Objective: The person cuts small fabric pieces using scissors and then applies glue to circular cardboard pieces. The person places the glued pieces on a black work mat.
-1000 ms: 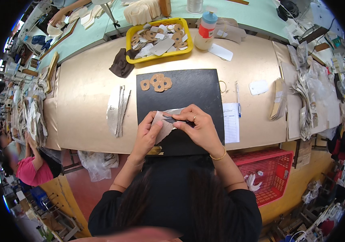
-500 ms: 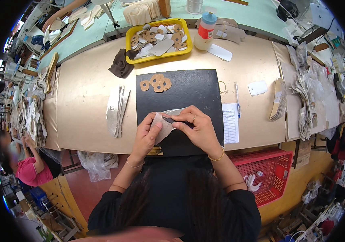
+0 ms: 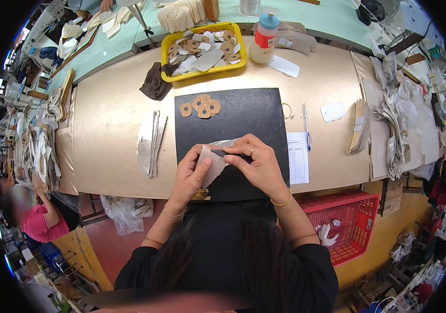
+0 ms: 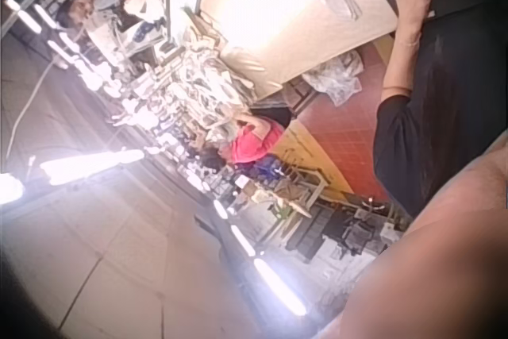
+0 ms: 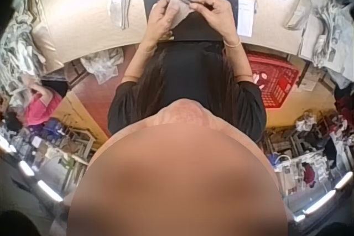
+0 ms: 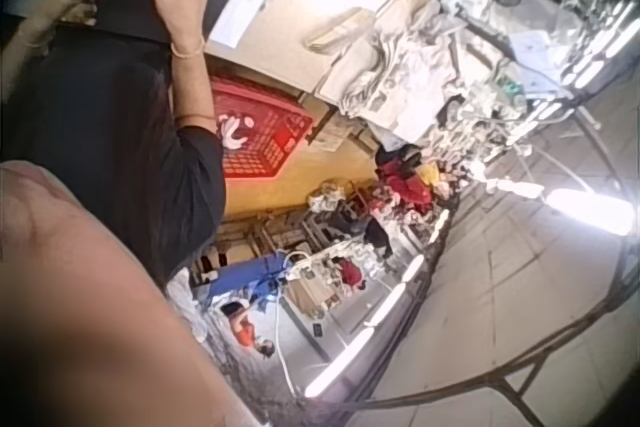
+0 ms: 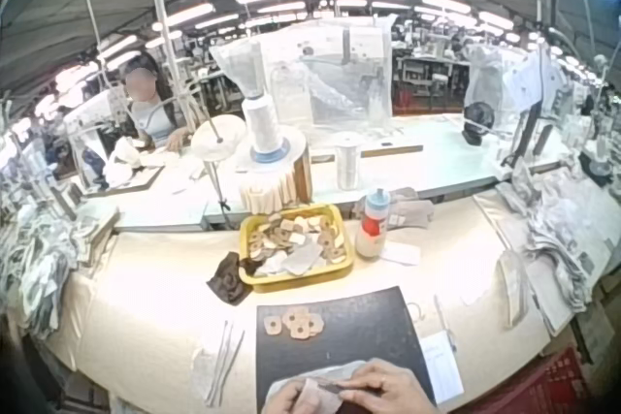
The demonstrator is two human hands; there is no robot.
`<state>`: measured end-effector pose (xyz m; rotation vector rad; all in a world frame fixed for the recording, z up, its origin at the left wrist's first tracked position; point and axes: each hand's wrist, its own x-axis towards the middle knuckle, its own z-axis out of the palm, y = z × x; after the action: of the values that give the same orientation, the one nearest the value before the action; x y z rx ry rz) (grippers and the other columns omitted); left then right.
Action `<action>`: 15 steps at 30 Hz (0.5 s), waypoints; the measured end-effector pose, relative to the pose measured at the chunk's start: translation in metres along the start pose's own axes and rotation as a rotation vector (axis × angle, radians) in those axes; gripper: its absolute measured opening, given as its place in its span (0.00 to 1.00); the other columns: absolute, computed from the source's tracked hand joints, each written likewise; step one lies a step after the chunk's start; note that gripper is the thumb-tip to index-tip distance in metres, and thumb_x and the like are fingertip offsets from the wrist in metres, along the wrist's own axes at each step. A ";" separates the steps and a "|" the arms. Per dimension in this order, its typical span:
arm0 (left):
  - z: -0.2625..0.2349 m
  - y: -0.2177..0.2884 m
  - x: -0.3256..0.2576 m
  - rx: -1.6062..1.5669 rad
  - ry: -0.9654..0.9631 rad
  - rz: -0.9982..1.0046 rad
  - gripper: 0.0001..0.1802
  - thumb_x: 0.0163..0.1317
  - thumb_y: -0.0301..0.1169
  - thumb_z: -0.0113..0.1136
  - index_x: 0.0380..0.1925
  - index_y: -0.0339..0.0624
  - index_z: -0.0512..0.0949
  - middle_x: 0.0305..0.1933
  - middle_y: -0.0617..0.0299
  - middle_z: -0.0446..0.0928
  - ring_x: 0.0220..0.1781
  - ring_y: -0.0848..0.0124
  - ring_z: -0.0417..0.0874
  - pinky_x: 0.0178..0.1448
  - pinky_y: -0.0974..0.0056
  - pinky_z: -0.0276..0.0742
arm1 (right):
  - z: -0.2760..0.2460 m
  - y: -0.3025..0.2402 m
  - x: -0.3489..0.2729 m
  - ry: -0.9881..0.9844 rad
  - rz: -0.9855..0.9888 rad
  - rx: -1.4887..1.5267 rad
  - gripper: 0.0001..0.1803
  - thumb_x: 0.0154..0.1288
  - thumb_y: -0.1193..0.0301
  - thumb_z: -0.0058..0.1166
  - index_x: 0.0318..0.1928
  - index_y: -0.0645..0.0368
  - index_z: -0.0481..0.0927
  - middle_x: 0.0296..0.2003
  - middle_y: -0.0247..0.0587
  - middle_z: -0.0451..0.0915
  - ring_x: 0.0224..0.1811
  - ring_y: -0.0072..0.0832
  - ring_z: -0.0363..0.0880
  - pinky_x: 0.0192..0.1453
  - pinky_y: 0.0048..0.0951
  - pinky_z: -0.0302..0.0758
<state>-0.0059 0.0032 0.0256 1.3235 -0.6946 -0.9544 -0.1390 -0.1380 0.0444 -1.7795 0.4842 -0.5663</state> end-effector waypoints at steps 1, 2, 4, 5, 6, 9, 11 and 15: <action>0.000 0.000 0.000 0.014 0.004 -0.002 0.11 0.69 0.30 0.52 0.45 0.36 0.75 0.43 0.63 0.76 0.43 0.77 0.75 0.49 0.70 0.71 | 0.000 0.000 -0.001 0.008 0.019 0.009 0.12 0.57 0.77 0.67 0.43 0.61 0.86 0.35 0.36 0.78 0.35 0.21 0.76 0.39 0.21 0.72; -0.001 0.000 0.000 0.022 0.011 -0.015 0.11 0.68 0.30 0.52 0.45 0.36 0.75 0.43 0.63 0.76 0.43 0.77 0.75 0.50 0.70 0.71 | 0.001 0.000 -0.002 0.016 0.046 0.018 0.12 0.57 0.77 0.66 0.43 0.61 0.86 0.34 0.36 0.78 0.35 0.22 0.77 0.39 0.21 0.73; 0.000 0.001 0.001 0.052 0.022 0.037 0.10 0.67 0.29 0.53 0.45 0.36 0.76 0.45 0.61 0.77 0.45 0.75 0.77 0.51 0.69 0.72 | 0.001 0.000 -0.002 0.008 0.055 0.025 0.11 0.57 0.77 0.66 0.43 0.62 0.86 0.34 0.36 0.78 0.36 0.22 0.77 0.40 0.21 0.73; 0.001 0.002 0.001 0.057 0.027 0.059 0.10 0.66 0.29 0.53 0.44 0.36 0.76 0.46 0.60 0.78 0.45 0.74 0.78 0.52 0.68 0.72 | 0.002 0.000 -0.002 -0.008 0.039 0.023 0.11 0.57 0.77 0.66 0.42 0.62 0.86 0.34 0.36 0.78 0.36 0.22 0.77 0.40 0.21 0.73; 0.001 0.003 0.002 0.122 0.039 0.094 0.10 0.65 0.28 0.55 0.44 0.35 0.77 0.47 0.59 0.78 0.47 0.71 0.78 0.52 0.67 0.72 | 0.002 0.001 -0.002 -0.022 0.022 0.021 0.11 0.58 0.78 0.65 0.42 0.62 0.86 0.35 0.36 0.78 0.36 0.21 0.77 0.40 0.20 0.73; 0.002 0.007 0.004 0.341 0.082 0.233 0.09 0.60 0.24 0.60 0.41 0.35 0.79 0.51 0.55 0.78 0.51 0.64 0.79 0.55 0.64 0.73 | 0.004 0.004 0.001 0.108 -0.055 0.011 0.12 0.57 0.75 0.67 0.43 0.61 0.86 0.34 0.35 0.78 0.31 0.18 0.75 0.35 0.19 0.71; 0.003 0.009 0.002 0.540 0.132 0.353 0.10 0.56 0.22 0.63 0.39 0.34 0.80 0.53 0.53 0.77 0.54 0.59 0.79 0.56 0.61 0.74 | 0.004 0.006 0.000 0.157 0.032 0.071 0.12 0.57 0.75 0.67 0.43 0.61 0.85 0.34 0.35 0.78 0.31 0.17 0.73 0.34 0.18 0.69; 0.004 0.006 0.005 0.714 0.185 0.540 0.13 0.53 0.19 0.66 0.40 0.35 0.82 0.57 0.50 0.75 0.56 0.57 0.78 0.59 0.59 0.75 | 0.004 0.004 -0.003 0.097 0.059 0.002 0.12 0.60 0.77 0.64 0.46 0.62 0.83 0.39 0.33 0.74 0.35 0.15 0.73 0.38 0.16 0.71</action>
<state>-0.0055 -0.0031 0.0318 1.6781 -1.2322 -0.1289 -0.1397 -0.1343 0.0389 -1.7359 0.6009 -0.6140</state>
